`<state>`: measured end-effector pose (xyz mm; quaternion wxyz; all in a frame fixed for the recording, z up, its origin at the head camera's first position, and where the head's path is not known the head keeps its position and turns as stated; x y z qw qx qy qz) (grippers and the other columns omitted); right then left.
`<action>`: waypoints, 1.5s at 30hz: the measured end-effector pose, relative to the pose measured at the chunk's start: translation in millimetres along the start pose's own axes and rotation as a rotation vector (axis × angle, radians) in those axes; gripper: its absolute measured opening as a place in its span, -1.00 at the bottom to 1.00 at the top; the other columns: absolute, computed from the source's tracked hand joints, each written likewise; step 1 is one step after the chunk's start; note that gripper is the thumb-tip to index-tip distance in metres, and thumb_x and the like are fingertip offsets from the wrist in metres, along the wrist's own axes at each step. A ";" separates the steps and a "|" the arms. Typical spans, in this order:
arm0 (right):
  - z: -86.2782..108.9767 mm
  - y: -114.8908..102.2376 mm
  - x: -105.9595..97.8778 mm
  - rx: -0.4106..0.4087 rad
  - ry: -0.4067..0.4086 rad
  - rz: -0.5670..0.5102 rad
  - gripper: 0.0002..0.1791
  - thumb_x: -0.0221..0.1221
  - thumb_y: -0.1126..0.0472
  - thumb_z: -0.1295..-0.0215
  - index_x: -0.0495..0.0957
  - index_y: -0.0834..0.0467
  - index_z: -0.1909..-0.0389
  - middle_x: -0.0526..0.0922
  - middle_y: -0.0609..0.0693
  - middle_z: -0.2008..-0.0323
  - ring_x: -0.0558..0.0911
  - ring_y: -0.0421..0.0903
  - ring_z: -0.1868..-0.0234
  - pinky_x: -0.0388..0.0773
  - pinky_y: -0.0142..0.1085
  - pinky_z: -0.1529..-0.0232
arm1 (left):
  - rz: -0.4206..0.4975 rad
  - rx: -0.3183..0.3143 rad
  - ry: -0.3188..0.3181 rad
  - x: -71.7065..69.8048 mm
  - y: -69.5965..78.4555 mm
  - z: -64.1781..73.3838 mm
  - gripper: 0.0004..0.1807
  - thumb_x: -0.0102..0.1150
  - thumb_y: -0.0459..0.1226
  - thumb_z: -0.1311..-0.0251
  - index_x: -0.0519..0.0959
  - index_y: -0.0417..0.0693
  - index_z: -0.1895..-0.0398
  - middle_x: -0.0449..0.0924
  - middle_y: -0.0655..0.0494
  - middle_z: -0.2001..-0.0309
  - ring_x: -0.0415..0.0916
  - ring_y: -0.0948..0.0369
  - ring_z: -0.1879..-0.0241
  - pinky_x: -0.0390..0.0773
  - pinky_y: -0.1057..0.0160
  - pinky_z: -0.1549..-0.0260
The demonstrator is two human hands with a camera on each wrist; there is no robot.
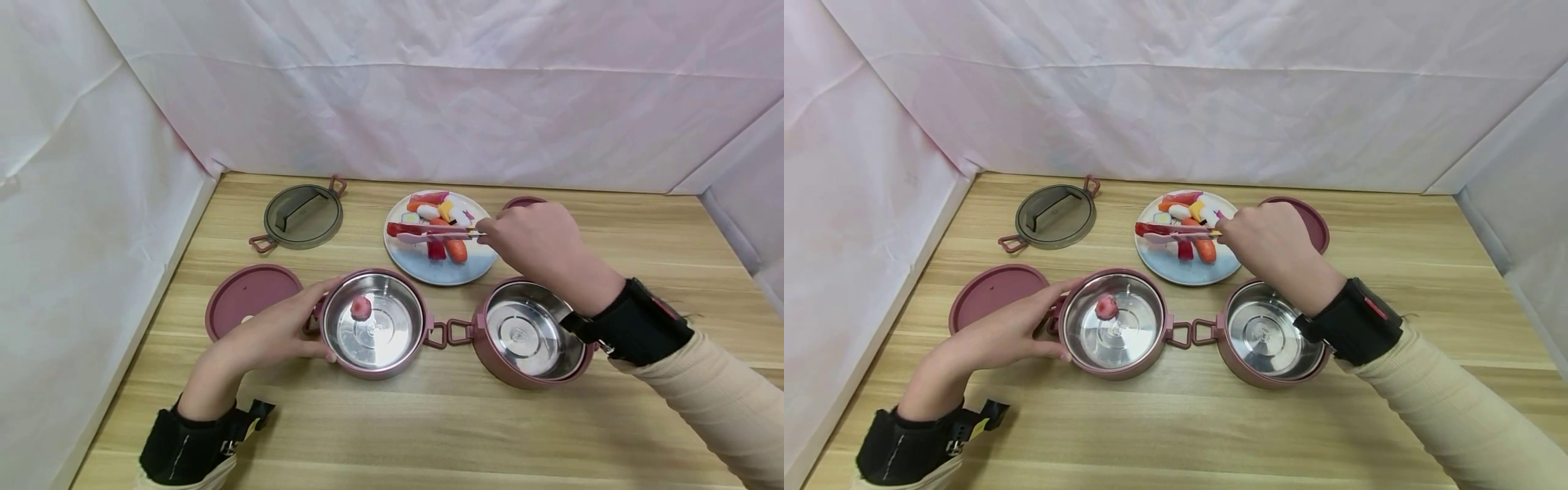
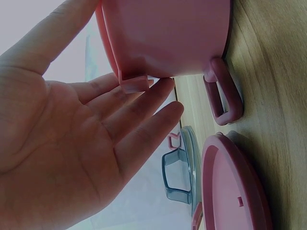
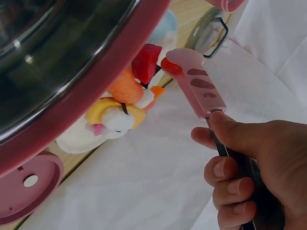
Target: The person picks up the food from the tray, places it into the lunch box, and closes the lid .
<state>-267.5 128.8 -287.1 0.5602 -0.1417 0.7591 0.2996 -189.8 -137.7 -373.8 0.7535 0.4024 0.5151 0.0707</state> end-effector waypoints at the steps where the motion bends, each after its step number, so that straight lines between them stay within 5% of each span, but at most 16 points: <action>1: 1.2 -0.1 -2.3 0.003 0.018 -0.009 -0.79 0.39 0.08 -0.20 0.58 -0.02 0.53 0.40 -0.06 0.74 0.47 -0.04 0.62 0.30 -0.18 0.77 | 0.001 0.000 -0.002 0.2 -0.1 -0.1 0.14 0.51 0.01 0.04 0.05 0.02 -0.57 0.34 -0.14 -0.41 0.39 -0.09 -0.34 0.42 -0.22 -0.26; 11: 15.8 -13.2 -28.0 -0.046 0.048 -0.102 -0.94 0.33 0.14 -0.25 0.67 -0.10 0.29 0.35 -0.15 0.74 0.24 -0.17 0.74 0.09 -0.31 0.75 | 0.000 -0.021 0.002 3.2 -5.7 -3.3 0.18 0.56 -0.07 0.09 0.04 0.05 -0.58 0.30 -0.12 -0.44 0.35 -0.08 -0.38 0.41 -0.19 -0.30; 21: 38.1 -34.3 -55.1 -0.190 0.254 -0.105 -0.77 0.41 0.27 -0.07 0.67 -0.10 0.30 0.36 -0.14 0.74 0.17 -0.23 0.75 0.01 -0.37 0.76 | 0.013 -0.001 0.008 0.8 -2.9 -3.0 0.15 0.55 -0.07 0.07 0.06 0.05 -0.58 0.32 -0.13 -0.44 0.37 -0.10 -0.37 0.42 -0.21 -0.27; 26: 44.0 -47.8 -55.3 -0.246 0.201 -0.094 -0.76 0.46 0.20 -0.05 0.68 -0.11 0.26 0.34 -0.15 0.74 0.10 -0.26 0.74 -0.03 -0.39 0.73 | 0.005 -0.010 -0.001 0.1 -3.1 -2.2 0.14 0.53 -0.03 0.05 0.07 0.02 -0.57 0.34 -0.14 -0.42 0.38 -0.10 -0.35 0.43 -0.21 -0.26; 35: 47.5 -68.9 -40.9 -0.297 0.116 -0.089 -0.80 0.48 0.09 -0.06 0.66 -0.10 0.34 0.47 -0.15 0.71 0.38 -0.21 0.72 0.13 -0.40 0.78 | 0.026 -0.009 -0.004 0.2 -1.3 -1.6 0.13 0.53 -0.05 0.03 0.06 0.01 -0.57 0.37 -0.14 -0.39 0.41 -0.09 -0.33 0.44 -0.21 -0.25; 45: 48.5 -82.5 -30.4 -0.329 0.071 -0.082 -0.75 0.42 0.23 -0.06 0.50 -0.08 0.50 0.36 -0.18 0.73 0.36 -0.18 0.69 0.13 -0.38 0.74 | 0.037 0.005 0.003 -0.2 -0.7 -1.4 0.12 0.54 -0.08 0.04 0.08 -0.01 -0.56 0.39 -0.12 -0.38 0.41 -0.07 -0.32 0.44 -0.20 -0.26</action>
Point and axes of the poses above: each hand's wrist, its own z-axis away from the middle knuckle, its own x-axis out of the palm, y = z × x, the point moved 8 cm from there along -z, towards the middle knuckle
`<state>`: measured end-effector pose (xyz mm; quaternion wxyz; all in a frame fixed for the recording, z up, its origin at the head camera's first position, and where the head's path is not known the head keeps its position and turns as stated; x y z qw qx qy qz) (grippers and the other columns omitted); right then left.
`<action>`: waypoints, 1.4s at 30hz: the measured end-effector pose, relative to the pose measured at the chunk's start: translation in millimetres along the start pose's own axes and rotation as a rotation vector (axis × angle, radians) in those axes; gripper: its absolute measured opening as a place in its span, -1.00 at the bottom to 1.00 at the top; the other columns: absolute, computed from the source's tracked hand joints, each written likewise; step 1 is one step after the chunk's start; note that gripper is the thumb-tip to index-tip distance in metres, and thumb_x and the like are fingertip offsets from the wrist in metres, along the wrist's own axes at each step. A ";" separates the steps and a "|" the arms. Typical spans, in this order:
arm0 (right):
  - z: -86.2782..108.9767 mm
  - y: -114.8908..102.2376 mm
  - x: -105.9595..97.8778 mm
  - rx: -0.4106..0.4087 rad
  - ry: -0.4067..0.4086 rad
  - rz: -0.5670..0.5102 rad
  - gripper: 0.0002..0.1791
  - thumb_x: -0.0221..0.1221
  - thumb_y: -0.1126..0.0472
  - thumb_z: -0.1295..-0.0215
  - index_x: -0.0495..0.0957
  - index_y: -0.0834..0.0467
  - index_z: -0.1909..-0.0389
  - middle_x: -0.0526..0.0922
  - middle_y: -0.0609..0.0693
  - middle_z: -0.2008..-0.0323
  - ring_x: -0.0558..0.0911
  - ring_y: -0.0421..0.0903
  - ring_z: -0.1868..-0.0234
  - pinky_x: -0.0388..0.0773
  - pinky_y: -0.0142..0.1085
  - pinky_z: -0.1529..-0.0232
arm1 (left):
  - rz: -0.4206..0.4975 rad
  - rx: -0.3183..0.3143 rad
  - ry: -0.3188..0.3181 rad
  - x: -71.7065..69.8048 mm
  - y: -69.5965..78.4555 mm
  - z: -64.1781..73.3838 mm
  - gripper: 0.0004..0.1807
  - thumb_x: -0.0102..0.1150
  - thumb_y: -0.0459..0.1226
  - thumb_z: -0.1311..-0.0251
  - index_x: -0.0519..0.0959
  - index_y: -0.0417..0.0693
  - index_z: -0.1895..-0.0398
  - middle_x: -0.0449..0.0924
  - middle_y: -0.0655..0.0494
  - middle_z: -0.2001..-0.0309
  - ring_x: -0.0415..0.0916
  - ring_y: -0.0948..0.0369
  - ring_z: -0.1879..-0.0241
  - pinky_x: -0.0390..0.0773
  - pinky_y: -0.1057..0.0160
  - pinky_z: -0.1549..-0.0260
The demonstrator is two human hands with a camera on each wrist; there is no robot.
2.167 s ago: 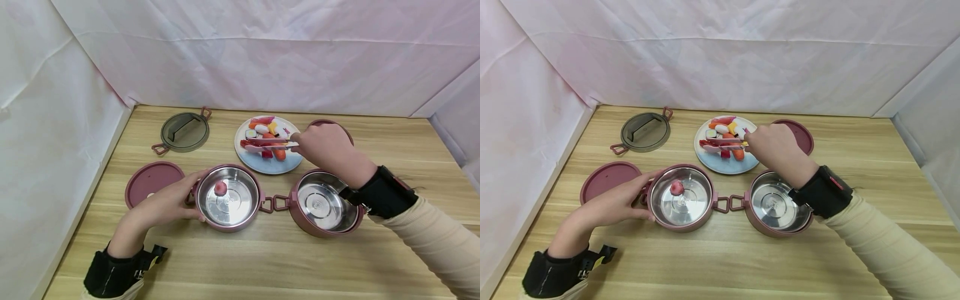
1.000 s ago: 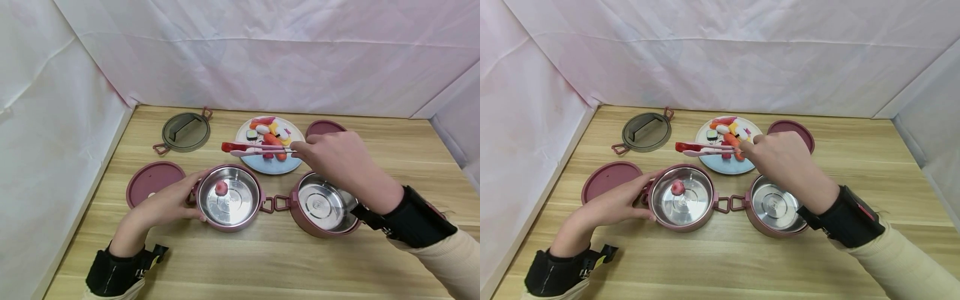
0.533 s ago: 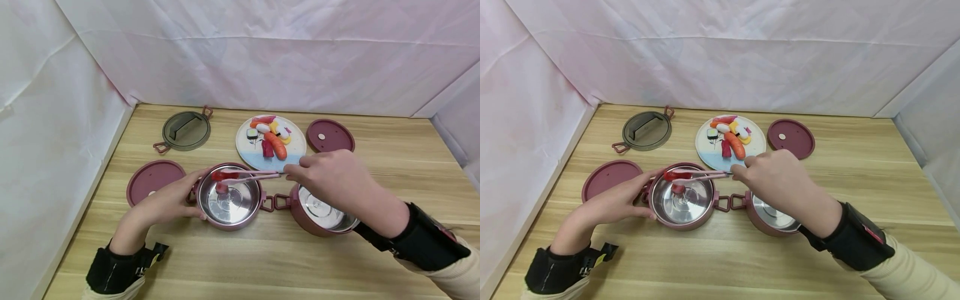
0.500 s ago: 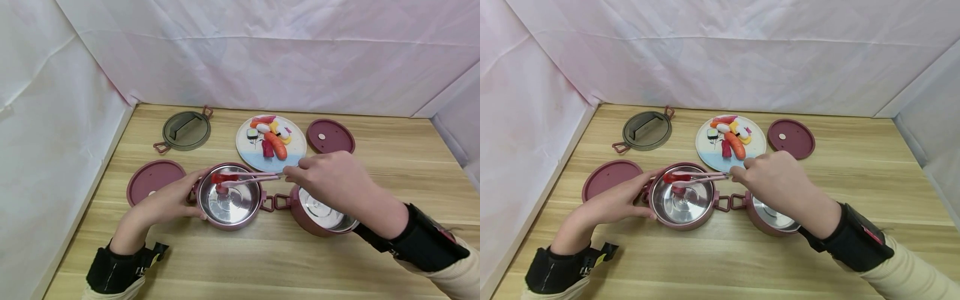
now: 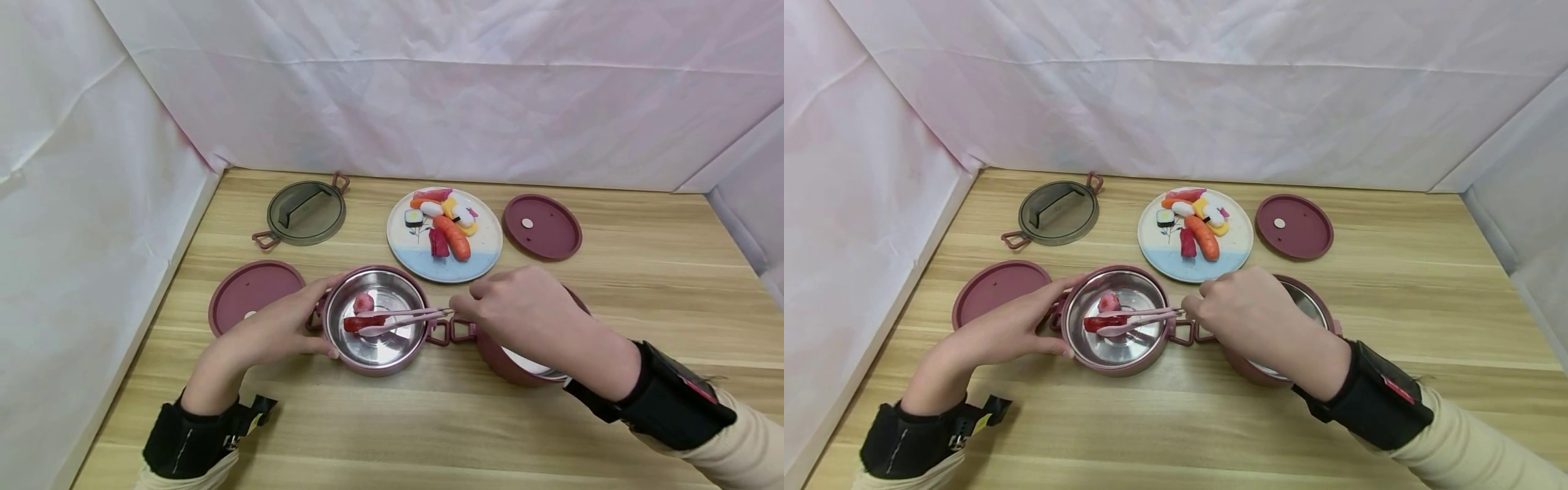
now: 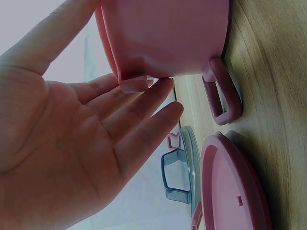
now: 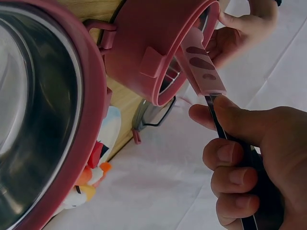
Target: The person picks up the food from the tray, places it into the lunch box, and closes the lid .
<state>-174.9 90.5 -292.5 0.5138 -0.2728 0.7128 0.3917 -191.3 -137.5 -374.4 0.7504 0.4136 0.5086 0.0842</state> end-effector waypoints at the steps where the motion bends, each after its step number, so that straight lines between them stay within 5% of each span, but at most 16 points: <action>1: -0.2 -0.5 0.7 0.000 -0.012 -0.001 -0.76 0.42 0.22 -0.06 0.51 -0.09 0.48 0.36 -0.19 0.72 0.35 -0.19 0.69 0.12 -0.38 0.74 | 0.001 0.000 0.000 0.0 0.0 0.0 0.12 0.54 -0.08 0.04 0.08 -0.01 -0.56 0.39 -0.12 -0.38 0.41 -0.07 -0.33 0.44 -0.21 -0.26; 12: -2.0 -4.0 5.3 -0.013 -0.085 -0.020 -0.77 0.40 0.24 -0.10 0.55 -0.11 0.39 0.31 -0.19 0.72 0.20 -0.25 0.70 0.04 -0.42 0.70 | -0.012 0.006 0.007 -0.1 0.4 0.1 0.13 0.54 -0.06 0.05 0.08 0.01 -0.56 0.38 -0.13 -0.38 0.41 -0.08 -0.33 0.44 -0.22 -0.25; 42: -4.9 -11.0 14.6 -0.029 -0.120 -0.042 -0.82 0.44 0.08 -0.10 0.60 -0.08 0.37 0.43 -0.15 0.68 0.32 -0.22 0.67 0.16 -0.42 0.71 | -0.005 0.003 0.004 0.1 0.5 0.2 0.12 0.54 -0.08 0.04 0.08 0.00 -0.56 0.37 -0.14 -0.40 0.40 -0.10 -0.34 0.44 -0.21 -0.25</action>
Point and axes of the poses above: each hand's wrist, its own z-axis away from the middle knuckle, its own x-axis out of the palm, y = z × x, the point moved 8 cm from there along -z, towards the middle knuckle
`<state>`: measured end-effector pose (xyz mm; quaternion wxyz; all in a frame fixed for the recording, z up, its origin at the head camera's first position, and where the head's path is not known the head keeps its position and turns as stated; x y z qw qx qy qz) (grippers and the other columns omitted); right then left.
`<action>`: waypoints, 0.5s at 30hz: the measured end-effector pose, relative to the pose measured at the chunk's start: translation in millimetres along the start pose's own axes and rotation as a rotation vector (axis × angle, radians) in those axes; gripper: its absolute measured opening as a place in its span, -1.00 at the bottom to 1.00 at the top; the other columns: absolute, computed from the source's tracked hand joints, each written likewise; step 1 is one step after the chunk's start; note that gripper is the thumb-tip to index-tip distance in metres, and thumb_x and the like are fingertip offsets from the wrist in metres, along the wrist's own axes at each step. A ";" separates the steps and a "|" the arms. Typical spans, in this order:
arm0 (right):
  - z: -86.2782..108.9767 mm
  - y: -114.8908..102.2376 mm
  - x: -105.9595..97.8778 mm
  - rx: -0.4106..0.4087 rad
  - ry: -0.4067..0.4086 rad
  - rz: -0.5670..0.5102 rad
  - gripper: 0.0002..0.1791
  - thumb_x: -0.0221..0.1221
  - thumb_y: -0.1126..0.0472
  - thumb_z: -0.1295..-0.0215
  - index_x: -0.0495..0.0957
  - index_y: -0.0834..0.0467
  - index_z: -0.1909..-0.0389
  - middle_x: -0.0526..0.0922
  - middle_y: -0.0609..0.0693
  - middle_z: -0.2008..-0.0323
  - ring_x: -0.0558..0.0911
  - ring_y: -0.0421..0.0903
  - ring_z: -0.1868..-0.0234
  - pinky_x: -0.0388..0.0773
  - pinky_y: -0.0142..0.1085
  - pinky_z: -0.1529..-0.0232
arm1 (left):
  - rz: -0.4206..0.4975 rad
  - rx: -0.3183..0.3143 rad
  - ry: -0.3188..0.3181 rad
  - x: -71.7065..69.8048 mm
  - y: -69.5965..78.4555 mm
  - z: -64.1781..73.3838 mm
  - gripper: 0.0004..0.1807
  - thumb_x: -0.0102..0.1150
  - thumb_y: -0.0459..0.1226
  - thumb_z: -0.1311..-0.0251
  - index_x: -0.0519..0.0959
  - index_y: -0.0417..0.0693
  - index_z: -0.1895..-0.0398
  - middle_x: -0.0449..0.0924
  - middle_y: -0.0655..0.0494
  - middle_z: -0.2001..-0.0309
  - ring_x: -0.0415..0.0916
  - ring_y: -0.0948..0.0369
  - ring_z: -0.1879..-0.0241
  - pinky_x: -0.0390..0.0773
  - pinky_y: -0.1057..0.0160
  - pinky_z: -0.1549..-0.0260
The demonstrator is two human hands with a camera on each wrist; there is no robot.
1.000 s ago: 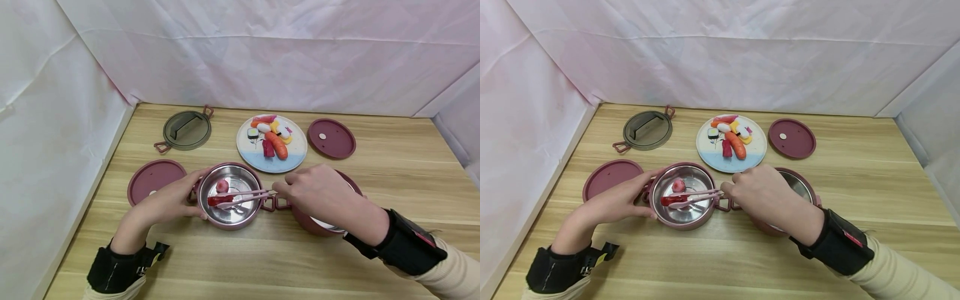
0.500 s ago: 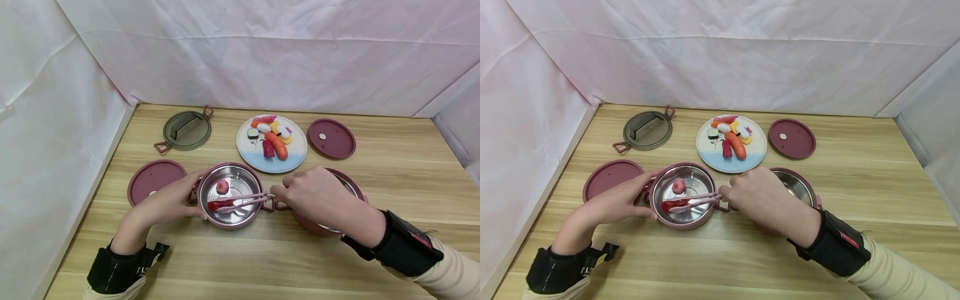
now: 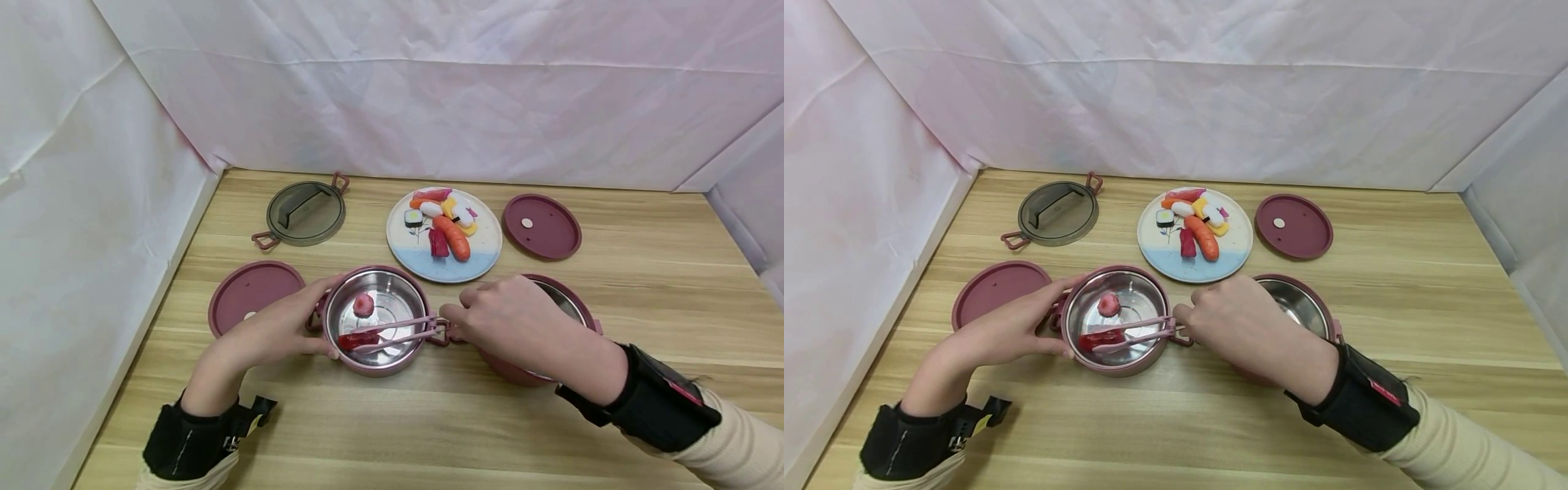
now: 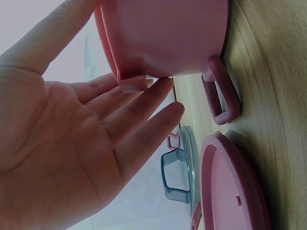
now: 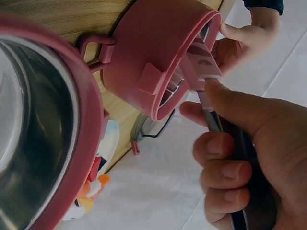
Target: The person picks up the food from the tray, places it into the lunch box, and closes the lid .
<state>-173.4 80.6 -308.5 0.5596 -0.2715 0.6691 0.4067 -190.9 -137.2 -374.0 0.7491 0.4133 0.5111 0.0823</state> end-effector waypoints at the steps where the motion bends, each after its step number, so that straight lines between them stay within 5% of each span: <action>1: 0.0 0.1 0.3 0.004 -0.002 -0.003 -0.81 0.44 0.08 -0.10 0.59 -0.07 0.37 0.44 -0.15 0.68 0.33 -0.22 0.67 0.16 -0.42 0.71 | -0.001 0.001 0.001 0.0 -0.1 0.1 0.12 0.54 -0.08 0.04 0.08 0.00 -0.56 0.37 -0.14 -0.39 0.40 -0.10 -0.34 0.44 -0.21 -0.25; 9: 1.0 8.6 -0.9 0.107 -0.026 -0.089 -0.77 0.34 -0.12 -0.21 0.57 -0.09 0.37 0.37 -0.20 0.69 0.25 -0.27 0.70 0.14 -0.41 0.72 | -0.002 0.007 0.006 -0.1 -0.9 0.2 0.11 0.54 -0.09 0.04 0.08 0.00 -0.56 0.38 -0.13 -0.39 0.40 -0.08 -0.34 0.44 -0.20 -0.26; 15: 8.3 22.7 -9.5 0.204 -0.034 -0.107 -0.73 0.34 -0.10 -0.16 0.62 -0.09 0.18 0.44 -0.19 0.63 0.32 -0.25 0.68 0.13 -0.38 0.73 | -0.010 0.003 0.001 0.1 -0.8 0.2 0.12 0.53 -0.07 0.03 0.07 0.00 -0.57 0.37 -0.14 -0.40 0.40 -0.08 -0.34 0.44 -0.20 -0.26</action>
Point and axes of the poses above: each hand's wrist, its own z-axis away from the middle knuckle, its own x-axis out of the palm, y = z × x, the point moved 8 cm from there along -z, towards the middle knuckle
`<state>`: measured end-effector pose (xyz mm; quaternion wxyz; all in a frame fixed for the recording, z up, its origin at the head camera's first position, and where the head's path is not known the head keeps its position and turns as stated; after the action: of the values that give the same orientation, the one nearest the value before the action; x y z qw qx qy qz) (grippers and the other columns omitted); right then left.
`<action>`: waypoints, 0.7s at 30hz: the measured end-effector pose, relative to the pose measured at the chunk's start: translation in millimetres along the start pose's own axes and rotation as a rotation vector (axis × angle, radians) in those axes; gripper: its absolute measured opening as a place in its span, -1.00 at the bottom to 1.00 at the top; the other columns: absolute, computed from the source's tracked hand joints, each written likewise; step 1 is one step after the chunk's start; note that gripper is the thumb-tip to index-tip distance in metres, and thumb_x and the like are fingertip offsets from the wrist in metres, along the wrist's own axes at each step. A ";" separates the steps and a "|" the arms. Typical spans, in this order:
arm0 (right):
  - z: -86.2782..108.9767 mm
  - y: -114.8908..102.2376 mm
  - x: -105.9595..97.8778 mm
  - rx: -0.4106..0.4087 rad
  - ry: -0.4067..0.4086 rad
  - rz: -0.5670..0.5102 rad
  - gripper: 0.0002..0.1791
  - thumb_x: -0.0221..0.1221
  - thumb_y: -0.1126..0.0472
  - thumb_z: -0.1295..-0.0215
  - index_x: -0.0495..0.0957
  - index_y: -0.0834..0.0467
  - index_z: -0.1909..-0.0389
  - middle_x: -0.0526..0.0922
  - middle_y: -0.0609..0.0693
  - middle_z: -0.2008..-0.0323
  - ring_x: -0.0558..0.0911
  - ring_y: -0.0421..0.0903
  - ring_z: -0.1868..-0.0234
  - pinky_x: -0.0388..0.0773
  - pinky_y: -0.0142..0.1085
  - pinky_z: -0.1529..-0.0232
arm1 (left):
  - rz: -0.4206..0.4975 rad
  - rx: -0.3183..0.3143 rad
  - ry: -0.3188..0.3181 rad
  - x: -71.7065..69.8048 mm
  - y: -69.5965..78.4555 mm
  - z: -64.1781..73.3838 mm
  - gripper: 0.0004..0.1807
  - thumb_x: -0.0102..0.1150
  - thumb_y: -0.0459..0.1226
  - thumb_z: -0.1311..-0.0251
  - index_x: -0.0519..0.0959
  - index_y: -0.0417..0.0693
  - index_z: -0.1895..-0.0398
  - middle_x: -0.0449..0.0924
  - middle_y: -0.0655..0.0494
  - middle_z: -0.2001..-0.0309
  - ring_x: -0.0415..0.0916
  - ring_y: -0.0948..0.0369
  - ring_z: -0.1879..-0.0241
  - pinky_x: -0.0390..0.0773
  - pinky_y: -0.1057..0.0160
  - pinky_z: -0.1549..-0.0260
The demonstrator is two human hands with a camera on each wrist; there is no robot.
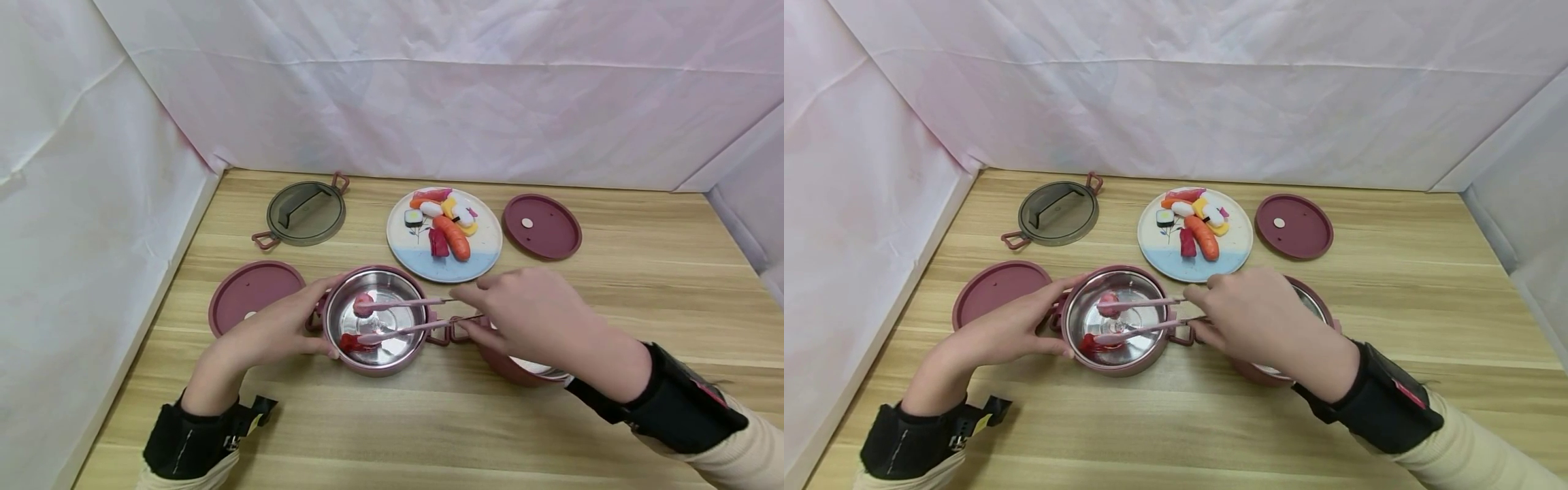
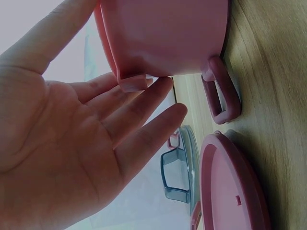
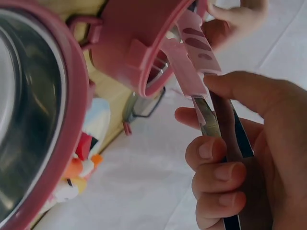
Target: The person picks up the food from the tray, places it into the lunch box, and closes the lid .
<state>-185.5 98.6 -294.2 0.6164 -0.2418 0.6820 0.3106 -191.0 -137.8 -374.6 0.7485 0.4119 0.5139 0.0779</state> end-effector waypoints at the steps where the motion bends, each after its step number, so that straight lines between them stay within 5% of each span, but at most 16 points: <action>1: 1.2 3.2 -2.1 0.017 0.009 -0.005 -0.69 0.34 -0.12 -0.15 0.64 -0.09 0.13 0.48 -0.19 0.61 0.35 -0.25 0.68 0.14 -0.38 0.73 | -0.001 -0.001 0.000 0.0 0.0 -0.1 0.12 0.53 -0.07 0.03 0.07 0.00 -0.57 0.37 -0.14 -0.40 0.40 -0.09 -0.34 0.43 -0.20 -0.26; 6: 6.0 20.4 -11.8 0.095 0.086 -0.037 -0.56 0.34 -0.20 -0.15 0.70 -0.08 0.02 0.67 -0.14 0.52 0.46 -0.24 0.68 0.20 -0.38 0.72 | -0.002 -0.004 -0.003 0.1 0.0 -0.2 0.12 0.53 -0.05 0.03 0.07 0.01 -0.57 0.38 -0.14 -0.38 0.41 -0.08 -0.33 0.44 -0.20 -0.26; 11: 9.7 35.2 -17.4 0.170 0.163 -0.045 -0.68 0.33 -0.15 -0.21 0.68 -0.01 0.18 0.68 -0.09 0.54 0.48 -0.21 0.67 0.25 -0.34 0.71 | 0.005 -0.002 0.000 -0.4 -0.4 0.0 0.12 0.53 -0.08 0.04 0.07 0.01 -0.57 0.38 -0.14 -0.38 0.42 -0.07 -0.32 0.44 -0.20 -0.25; 17: 11.3 51.5 -15.3 0.271 0.129 -0.031 -0.68 0.32 -0.02 -0.27 0.54 0.17 0.28 0.54 -0.06 0.60 0.40 -0.18 0.67 0.28 -0.28 0.69 | -0.004 -0.004 0.005 -1.0 0.2 0.5 0.11 0.53 -0.07 0.04 0.09 0.00 -0.56 0.38 -0.13 -0.39 0.41 -0.08 -0.34 0.43 -0.20 -0.26; 21: 10.3 62.3 -10.7 0.322 0.056 -0.029 -0.68 0.25 -0.01 -0.35 0.53 0.17 0.13 0.50 -0.05 0.64 0.37 -0.16 0.68 0.23 -0.28 0.70 | -0.003 -0.001 0.008 -0.9 0.5 0.7 0.11 0.54 -0.08 0.04 0.09 -0.01 -0.56 0.39 -0.13 -0.38 0.42 -0.07 -0.32 0.44 -0.19 -0.25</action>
<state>-221.4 148.5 -276.3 0.6323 -0.1586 0.7363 0.1815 -190.7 -138.3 -373.5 0.7466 0.4106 0.5175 0.0786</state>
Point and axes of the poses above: each hand's wrist, its own z-axis away from the middle knuckle, its own x-axis out of the palm, y = z × x, the point moved 8 cm from there along -z, towards the middle knuckle
